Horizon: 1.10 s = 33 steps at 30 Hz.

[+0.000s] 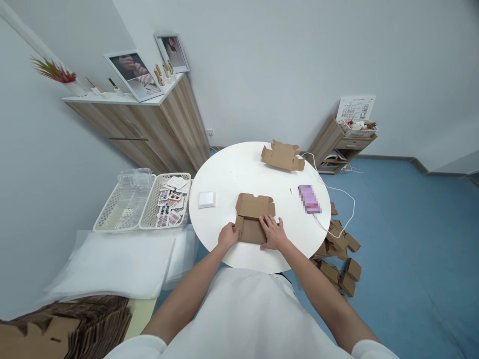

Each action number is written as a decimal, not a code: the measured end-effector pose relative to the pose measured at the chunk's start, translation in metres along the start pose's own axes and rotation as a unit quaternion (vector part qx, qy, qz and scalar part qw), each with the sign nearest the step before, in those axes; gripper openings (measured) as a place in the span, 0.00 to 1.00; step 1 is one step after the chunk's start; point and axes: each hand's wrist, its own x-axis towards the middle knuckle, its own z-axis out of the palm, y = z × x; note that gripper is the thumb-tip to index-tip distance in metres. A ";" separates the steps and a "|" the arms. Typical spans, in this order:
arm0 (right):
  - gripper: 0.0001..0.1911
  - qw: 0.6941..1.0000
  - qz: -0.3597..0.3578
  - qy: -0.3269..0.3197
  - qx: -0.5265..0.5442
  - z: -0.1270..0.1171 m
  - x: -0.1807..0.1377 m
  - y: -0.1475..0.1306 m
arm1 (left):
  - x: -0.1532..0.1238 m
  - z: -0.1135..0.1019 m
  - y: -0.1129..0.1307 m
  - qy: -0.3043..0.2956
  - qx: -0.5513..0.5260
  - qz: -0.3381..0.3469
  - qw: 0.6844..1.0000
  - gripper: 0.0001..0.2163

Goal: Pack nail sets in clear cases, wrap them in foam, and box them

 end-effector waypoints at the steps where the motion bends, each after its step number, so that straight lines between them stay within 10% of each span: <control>1: 0.62 1.000 -0.006 -0.005 -0.003 -0.001 -0.001 0.000 | 0.001 -0.001 0.002 -0.008 0.028 -0.001 1.000 0.09; 10: 0.58 1.000 -0.008 -0.010 0.000 -0.005 -0.008 -0.007 | 0.001 0.001 0.008 -0.027 0.140 -0.015 0.990 0.12; 18: 0.57 1.000 -0.017 -0.008 -0.004 -0.008 -0.008 -0.003 | -0.006 -0.018 -0.007 -0.090 0.036 0.189 0.977 0.52; 23: 0.58 1.000 -0.027 -0.008 0.009 -0.010 -0.013 -0.003 | 0.003 -0.018 -0.001 -0.116 0.076 0.168 0.976 0.53; 30: 0.40 0.939 0.260 0.078 0.210 0.014 -0.039 0.017 | 0.001 -0.013 -0.003 -0.111 0.078 0.169 0.976 0.53; 33: 0.31 0.901 0.271 0.068 0.331 0.022 -0.046 0.021 | -0.004 -0.010 -0.001 -0.104 0.091 0.156 0.978 0.53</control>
